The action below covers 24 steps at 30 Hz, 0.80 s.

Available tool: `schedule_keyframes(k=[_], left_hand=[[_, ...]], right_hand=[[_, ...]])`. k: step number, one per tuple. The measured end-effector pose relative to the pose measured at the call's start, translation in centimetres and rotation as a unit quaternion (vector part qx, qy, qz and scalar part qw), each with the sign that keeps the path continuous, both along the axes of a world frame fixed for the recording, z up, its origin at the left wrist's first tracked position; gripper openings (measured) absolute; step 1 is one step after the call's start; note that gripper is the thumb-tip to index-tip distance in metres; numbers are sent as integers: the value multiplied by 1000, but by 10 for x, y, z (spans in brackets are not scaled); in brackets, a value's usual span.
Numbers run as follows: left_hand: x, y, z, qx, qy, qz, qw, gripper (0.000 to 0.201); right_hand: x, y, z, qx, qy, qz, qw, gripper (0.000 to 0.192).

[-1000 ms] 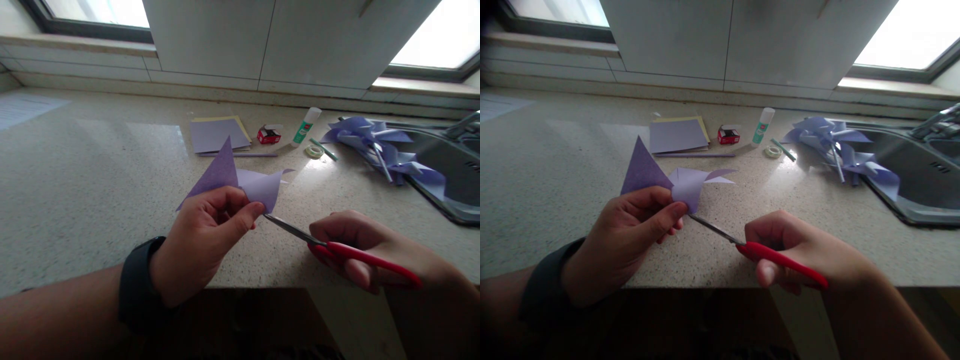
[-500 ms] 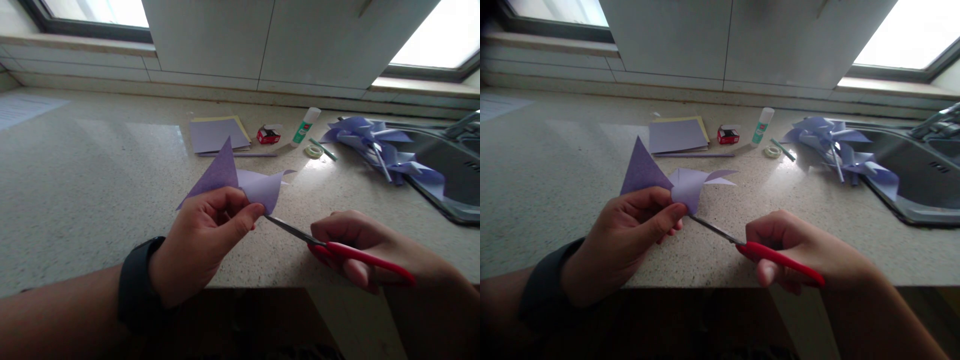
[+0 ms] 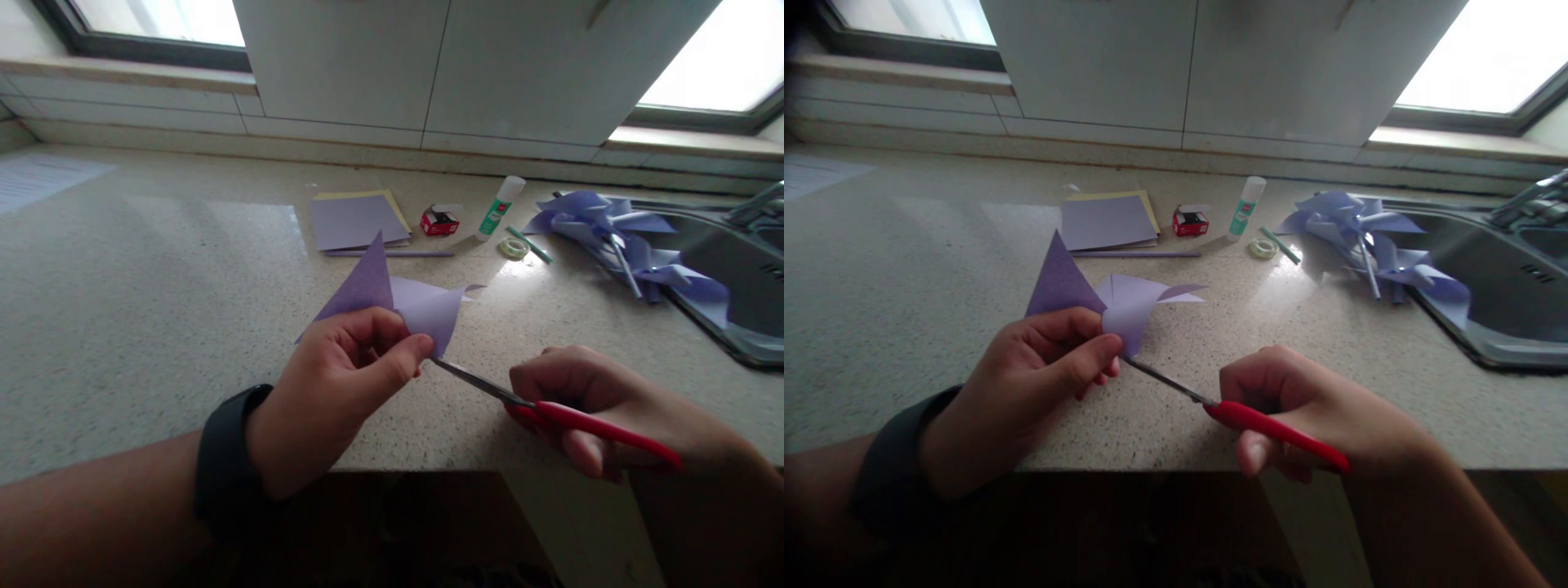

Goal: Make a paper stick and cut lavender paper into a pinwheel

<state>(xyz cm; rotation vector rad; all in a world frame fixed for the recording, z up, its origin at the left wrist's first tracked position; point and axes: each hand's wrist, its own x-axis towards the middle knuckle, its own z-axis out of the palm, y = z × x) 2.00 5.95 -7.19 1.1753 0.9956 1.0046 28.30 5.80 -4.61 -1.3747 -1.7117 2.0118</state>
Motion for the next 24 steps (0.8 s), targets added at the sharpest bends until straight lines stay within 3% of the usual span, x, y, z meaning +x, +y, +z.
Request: schedule_keyframes(k=[7,17,24], left_hand=[[0,0,5,-29,11,-6,999,30],[0,3,0,-27,-20,4,999,31],[0,2,0,-20,-23,7,1000,30]], right_hand=[[-1,1,2,23,-16,13,1000,66],[-1,4,1,26,-11,27,999,66],[-1,0,0,25,-8,-5,1000,67]])
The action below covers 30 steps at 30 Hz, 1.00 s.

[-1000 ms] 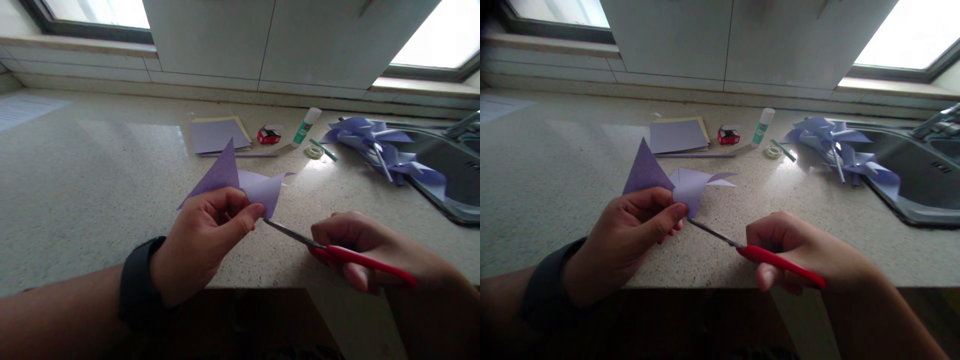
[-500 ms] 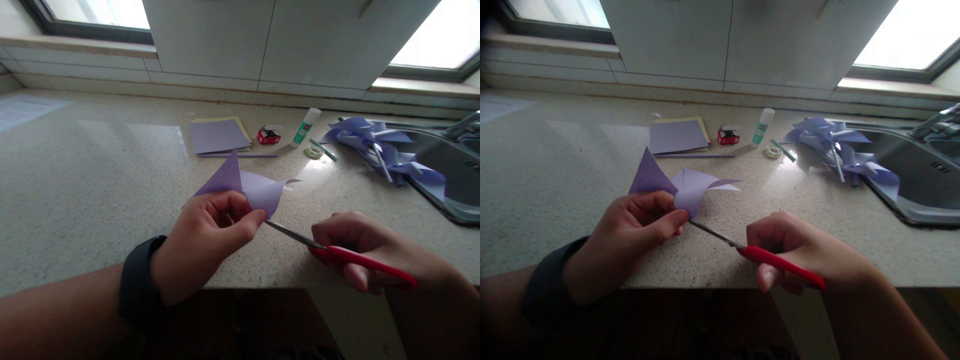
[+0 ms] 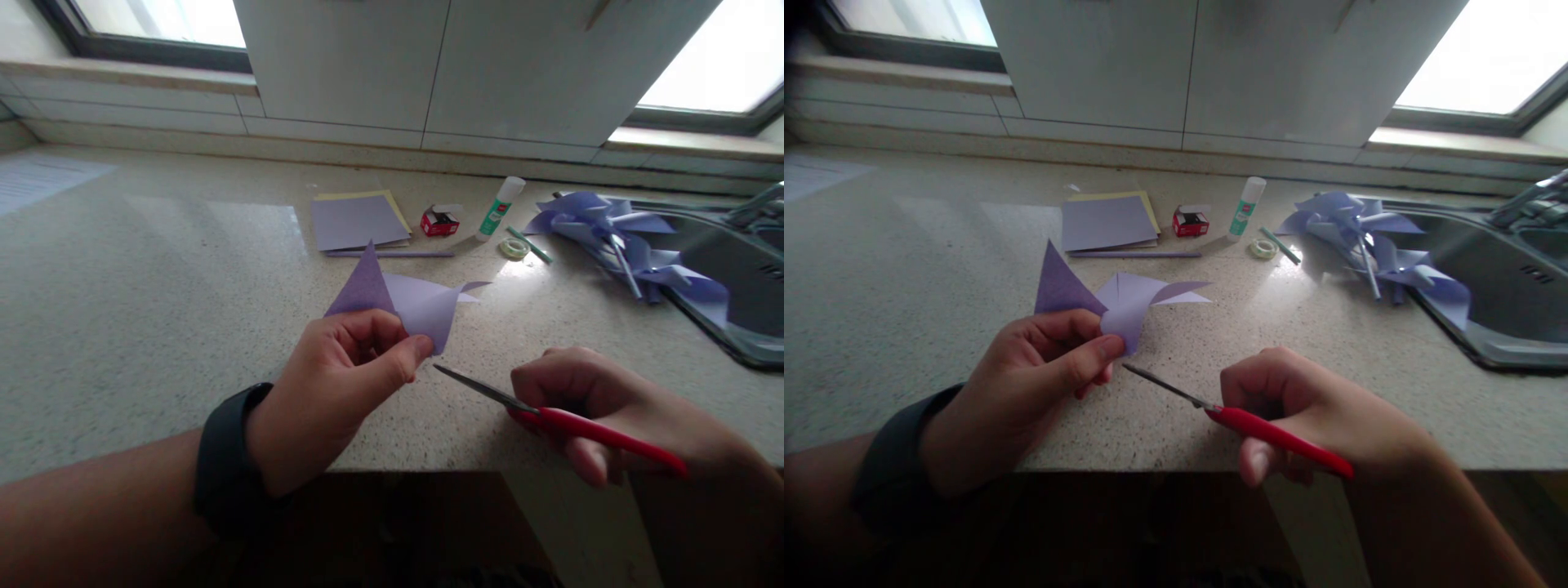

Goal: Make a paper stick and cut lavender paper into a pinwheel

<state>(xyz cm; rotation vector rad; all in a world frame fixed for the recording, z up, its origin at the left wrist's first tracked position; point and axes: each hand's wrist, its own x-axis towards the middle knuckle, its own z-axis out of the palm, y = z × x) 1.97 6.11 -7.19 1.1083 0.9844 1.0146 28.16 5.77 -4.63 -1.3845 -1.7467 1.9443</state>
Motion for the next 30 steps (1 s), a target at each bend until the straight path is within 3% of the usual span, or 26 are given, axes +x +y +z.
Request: schedule_keyframes(k=[9,12,14,16,18,23,30], left_hand=[[4,2,4,-5,-65,-1,998,20],[3,4,5,-24,-67,-3,997,20],[1,5,5,-38,-63,-3,997,21],[1,6,4,-43,-61,-5,997,23],[1,7,3,-39,-65,-6,997,24],[3,9,3,-33,-67,-3,997,27],[3,10,1,-30,-61,5,998,18]], right_hand=[[5,-3,-5,-7,50,-13,999,62],[9,-6,-6,62,60,-23,996,59],[18,-5,-10,147,12,-23,989,51],[30,-1,-16,246,-106,-82,960,41],[40,4,-20,328,-219,-117,912,37],[40,13,-10,423,-380,-57,820,31],[33,28,-14,534,-426,23,730,33]])
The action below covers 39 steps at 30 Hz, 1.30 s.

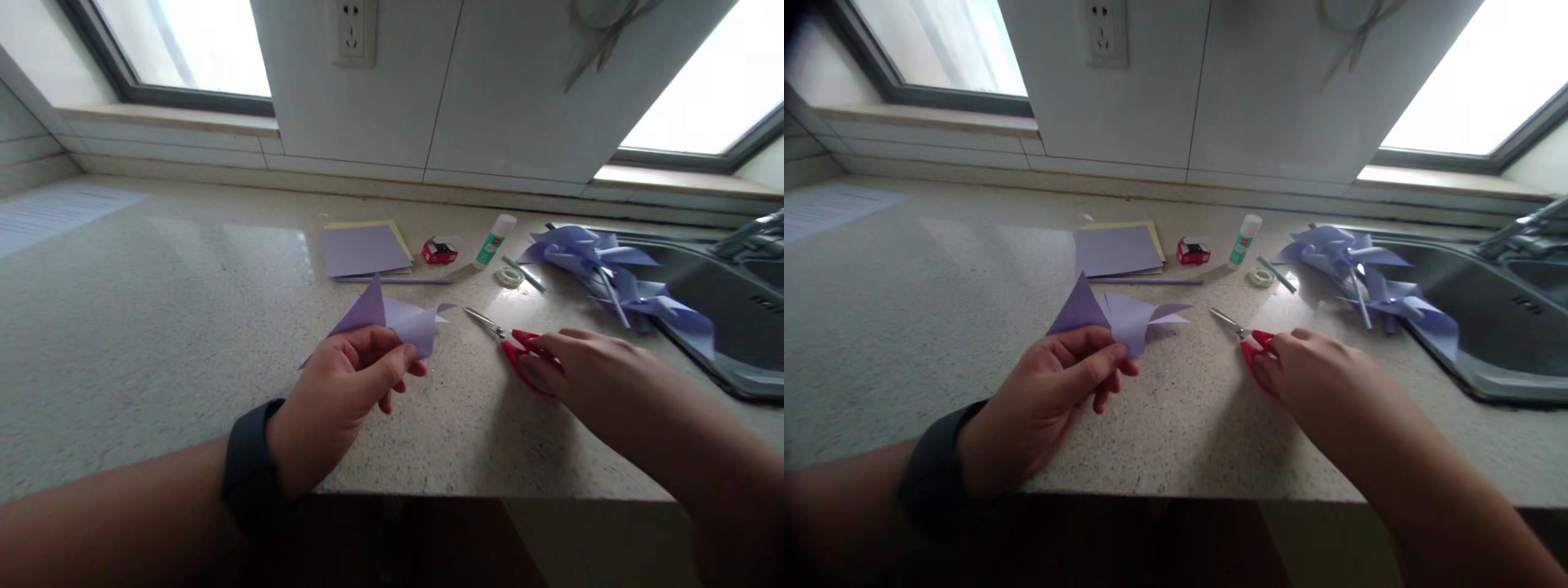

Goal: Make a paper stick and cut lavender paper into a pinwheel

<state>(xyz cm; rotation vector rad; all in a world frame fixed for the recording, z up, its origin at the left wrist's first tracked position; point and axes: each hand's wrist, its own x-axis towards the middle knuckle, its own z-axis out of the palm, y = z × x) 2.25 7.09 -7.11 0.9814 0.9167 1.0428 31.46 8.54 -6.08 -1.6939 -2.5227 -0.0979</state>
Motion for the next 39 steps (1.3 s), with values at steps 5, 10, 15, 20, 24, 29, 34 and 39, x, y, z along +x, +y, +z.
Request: schedule_keyframes(k=[5,10,15,20,24,29,34,39], left_hand=[[0,1,-1,1,8,11,1000,17],[-1,1,-1,1,3,11,1000,16],[-1,1,-3,7,13,6,1000,20],[-2,0,-5,15,23,-8,1000,21],[-3,-2,-7,27,38,-5,999,22],[-3,-2,-8,30,45,-9,998,18],[-3,-3,-4,41,52,-10,998,16],[-2,-2,-3,30,80,-16,996,22]], right_hand=[[-10,7,3,28,-45,-22,998,34],[-45,-6,15,75,88,-46,992,18],[-97,-25,7,-26,404,-25,914,8],[-125,-28,-2,-105,514,-46,850,12],[-125,-28,-1,-119,539,-52,832,13],[-123,-28,-1,-114,537,-55,834,11],[-124,-28,-3,-128,546,-55,826,12],[-124,-28,-3,-114,547,-46,828,9]])
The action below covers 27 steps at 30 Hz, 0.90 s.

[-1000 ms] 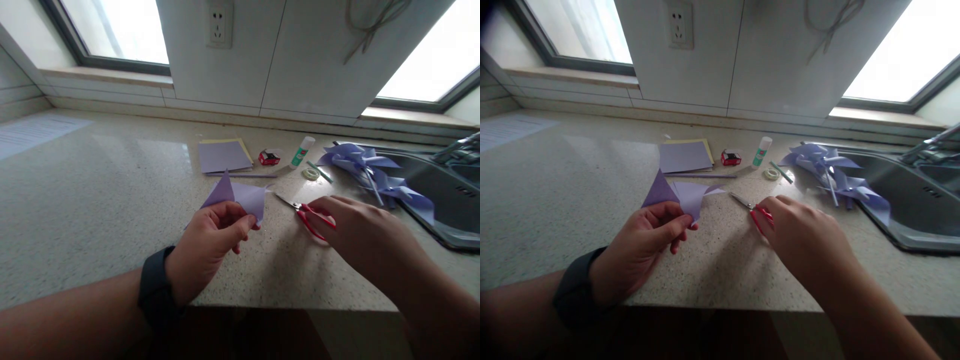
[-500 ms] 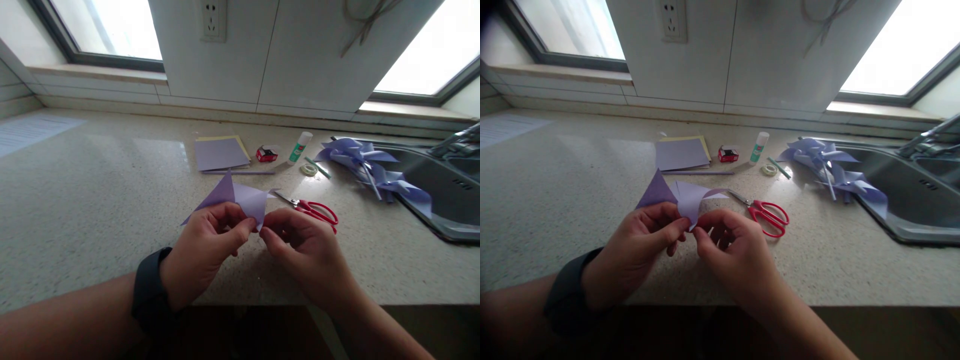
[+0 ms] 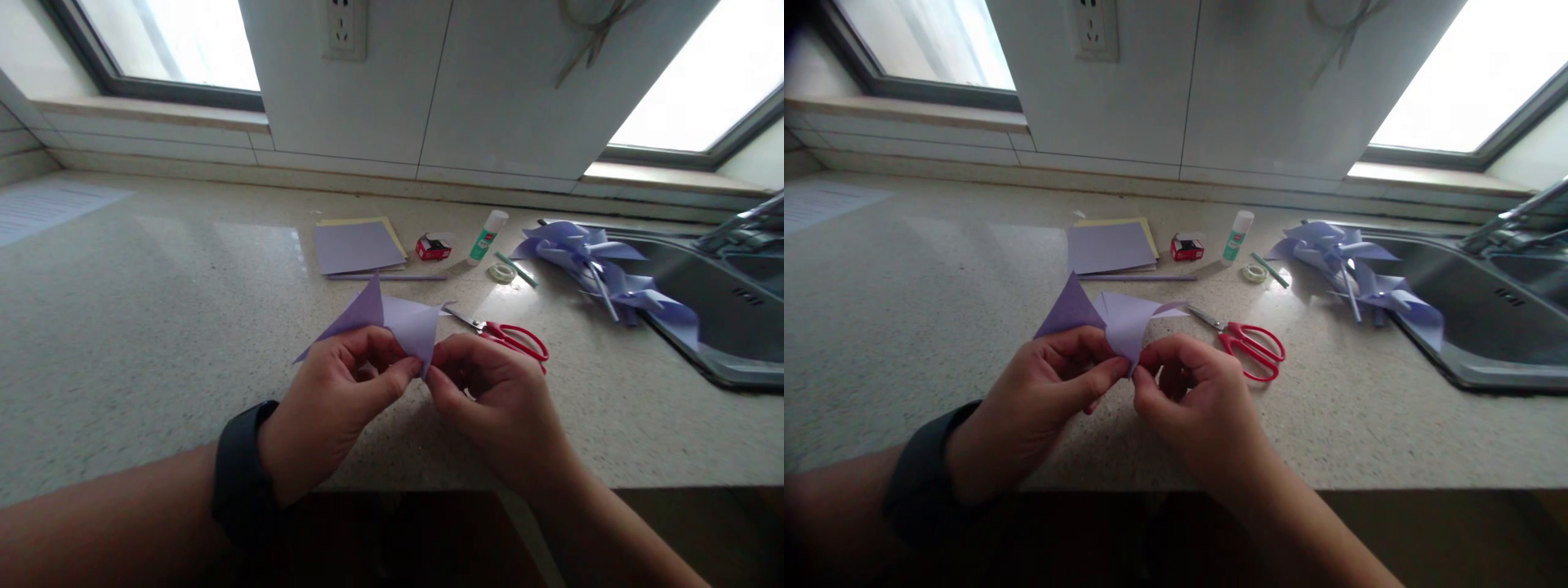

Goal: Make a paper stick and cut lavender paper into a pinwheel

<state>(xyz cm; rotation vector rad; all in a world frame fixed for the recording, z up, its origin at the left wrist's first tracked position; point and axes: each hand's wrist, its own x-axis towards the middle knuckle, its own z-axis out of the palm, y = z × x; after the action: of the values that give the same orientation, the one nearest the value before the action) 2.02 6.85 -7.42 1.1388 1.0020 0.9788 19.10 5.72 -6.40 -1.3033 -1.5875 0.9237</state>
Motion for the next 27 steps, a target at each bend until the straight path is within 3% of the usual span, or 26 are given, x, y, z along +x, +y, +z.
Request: schedule_keyframes(k=[15,22,27], left_hand=[[0,-3,4,2,2,-29,1000,19],[1,-4,3,24,22,-21,999,13],[0,-3,2,36,29,-34,998,15]], right_hand=[[0,-1,2,15,13,24,1000,4],[16,4,-5,-19,91,-14,996,25],[25,10,-8,-45,103,-63,992,17]])
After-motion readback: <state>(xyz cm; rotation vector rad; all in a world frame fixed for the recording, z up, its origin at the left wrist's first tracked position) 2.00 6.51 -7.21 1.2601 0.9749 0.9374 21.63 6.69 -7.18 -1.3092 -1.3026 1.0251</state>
